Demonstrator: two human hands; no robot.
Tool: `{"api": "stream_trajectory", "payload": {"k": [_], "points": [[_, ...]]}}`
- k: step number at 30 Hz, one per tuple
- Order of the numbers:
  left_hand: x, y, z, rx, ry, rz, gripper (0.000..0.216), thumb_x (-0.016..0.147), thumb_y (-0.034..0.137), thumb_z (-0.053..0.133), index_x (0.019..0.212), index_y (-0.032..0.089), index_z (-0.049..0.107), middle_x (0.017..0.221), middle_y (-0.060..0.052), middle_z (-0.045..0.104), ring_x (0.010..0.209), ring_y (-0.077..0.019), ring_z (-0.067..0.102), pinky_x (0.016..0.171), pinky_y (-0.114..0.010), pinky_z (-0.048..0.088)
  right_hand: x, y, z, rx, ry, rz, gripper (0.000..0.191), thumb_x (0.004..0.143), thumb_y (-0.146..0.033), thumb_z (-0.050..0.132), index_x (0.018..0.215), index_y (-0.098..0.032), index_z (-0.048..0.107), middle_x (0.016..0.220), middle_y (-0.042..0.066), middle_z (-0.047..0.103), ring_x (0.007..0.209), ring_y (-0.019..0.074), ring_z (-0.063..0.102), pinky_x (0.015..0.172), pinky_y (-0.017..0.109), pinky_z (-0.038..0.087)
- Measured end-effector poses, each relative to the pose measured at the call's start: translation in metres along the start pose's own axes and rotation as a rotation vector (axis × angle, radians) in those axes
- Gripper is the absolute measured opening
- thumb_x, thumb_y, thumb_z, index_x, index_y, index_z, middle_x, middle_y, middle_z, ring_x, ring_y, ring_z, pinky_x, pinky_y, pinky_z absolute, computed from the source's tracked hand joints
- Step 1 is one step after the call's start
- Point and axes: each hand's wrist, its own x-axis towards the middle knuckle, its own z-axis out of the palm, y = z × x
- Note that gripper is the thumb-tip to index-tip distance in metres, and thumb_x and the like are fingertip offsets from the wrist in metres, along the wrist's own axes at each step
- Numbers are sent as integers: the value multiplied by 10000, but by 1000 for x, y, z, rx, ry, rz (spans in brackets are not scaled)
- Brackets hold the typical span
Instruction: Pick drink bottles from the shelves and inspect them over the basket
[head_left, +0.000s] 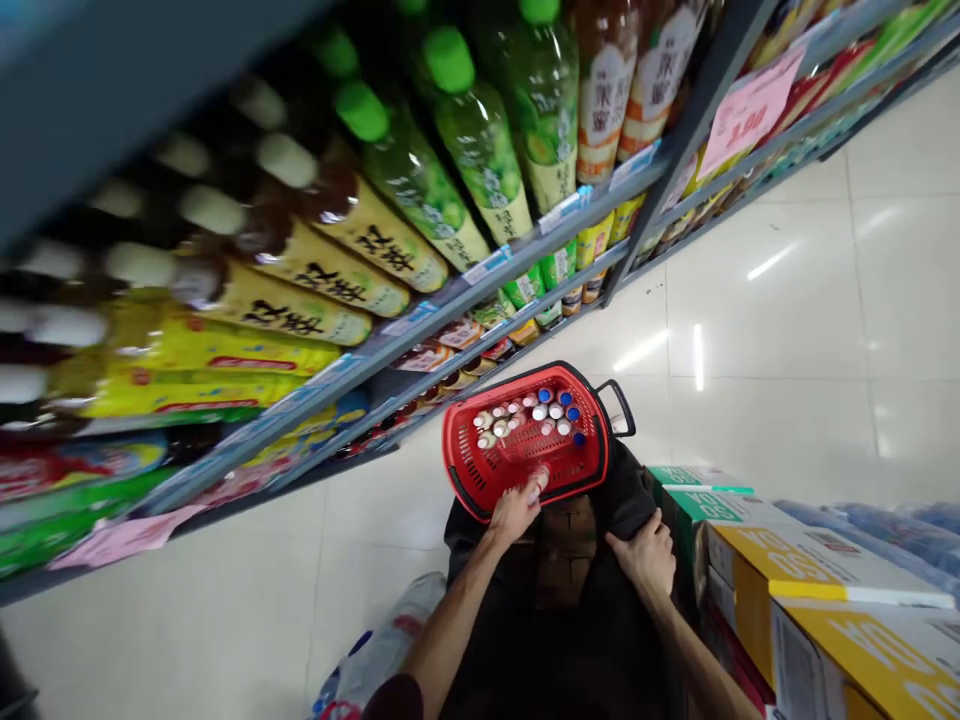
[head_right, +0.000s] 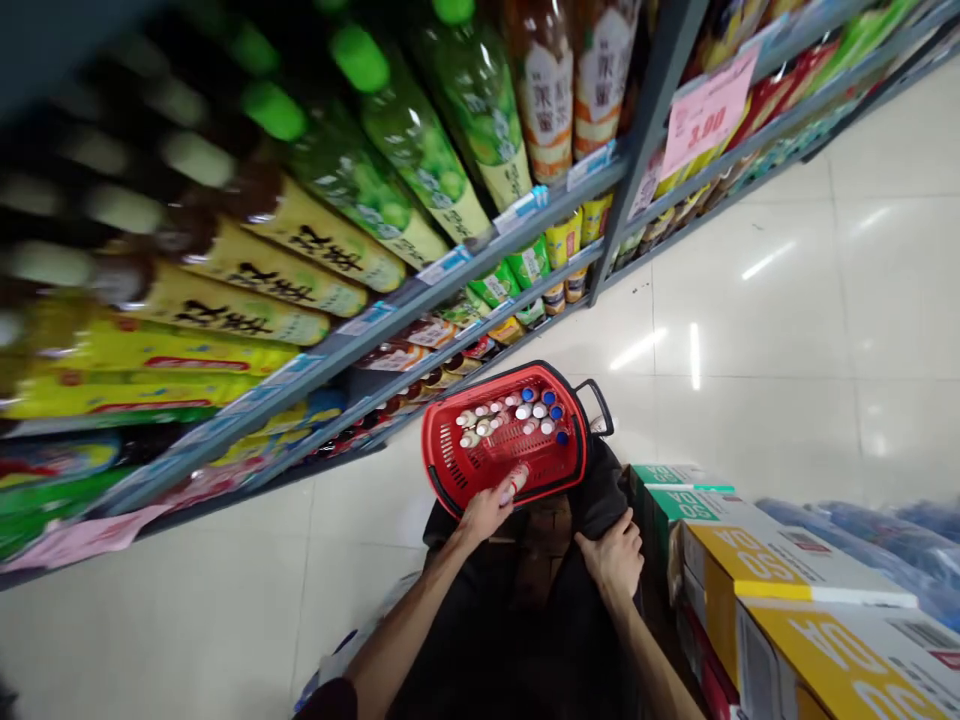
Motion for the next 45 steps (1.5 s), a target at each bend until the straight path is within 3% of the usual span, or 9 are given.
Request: {"api": "stream_trajectory", "payload": {"k": [10, 17, 21, 24, 31, 34, 38, 42, 45], "points": [[-140, 16, -16, -126, 216, -60, 556, 864, 353, 584, 1401, 222, 524, 1090, -128, 763, 1016, -300, 732, 862, -352, 525, -5, 1, 15, -13, 158, -93, 1096, 760, -654, 734, 1484, 62, 330, 1166, 287, 607, 1075, 427, 637, 790, 485, 547], [-222, 19, 6, -206, 371, -211, 602, 872, 366, 551, 1460, 241, 525, 1081, -129, 766, 1034, -294, 727, 878, -341, 522, -4, -7, 34, 34, 139, -106, 1000, 821, -588, 700, 1490, 56, 330, 1232, 343, 584, 1148, 450, 628, 865, 523, 508], [-256, 21, 28, -201, 361, -247, 635, 886, 330, 524, 1517, 278, 481, 1060, -124, 766, 1034, -302, 731, 885, -350, 530, -8, -5, 26, 104, 50, -128, 903, 882, -579, 607, 1512, 12, 342, 1321, 332, 569, 1235, 434, 607, 949, 516, 478], [-274, 22, 37, -188, 333, -238, 614, 888, 320, 524, 1500, 273, 506, 1114, -132, 763, 1088, -299, 724, 915, -341, 529, -19, -6, 23, 62, 112, -217, 774, 913, -480, 557, 1527, -48, 371, 1417, 318, 533, 1271, 419, 604, 985, 515, 468], [-298, 25, 43, -175, 339, -182, 585, 878, 343, 527, 1463, 310, 526, 1159, -118, 766, 1129, -308, 715, 917, -347, 535, -50, -12, 12, -39, 163, -426, 577, 763, -224, 622, 1340, -253, 621, 1530, 182, 518, 1433, 405, 474, 1084, 594, 425], [-305, 27, 44, -171, 364, -179, 627, 872, 345, 524, 1495, 276, 501, 1198, -147, 750, 1146, -315, 705, 945, -360, 523, -73, -20, 0, 74, 133, -618, 667, 646, -119, 632, 1291, -292, 654, 1388, 146, 642, 1368, 389, 549, 1084, 551, 461], [-321, 28, 41, -200, 459, -126, 619, 856, 318, 514, 1471, 247, 526, 1133, -155, 768, 1089, -329, 726, 902, -366, 535, -126, -48, 6, 278, -34, -1078, 750, 521, -117, 664, 1239, -333, 674, 1281, 95, 700, 1247, 372, 635, 1042, 450, 520], [-347, 23, 37, -210, 566, -57, 496, 864, 326, 495, 1349, 308, 593, 1011, -91, 799, 987, -323, 755, 815, -352, 546, -168, -70, 27, 427, -175, -1336, 416, 608, -205, 629, 1000, -316, 712, 1074, 59, 760, 1046, 344, 702, 953, 458, 540], [-369, 20, 38, -197, 605, -37, 434, 873, 329, 483, 1286, 331, 613, 976, -64, 805, 967, -313, 760, 799, -349, 538, -178, -71, 29, 409, -251, -1429, 317, 625, -198, 608, 916, -283, 700, 989, 51, 764, 985, 315, 711, 906, 414, 539]]}}
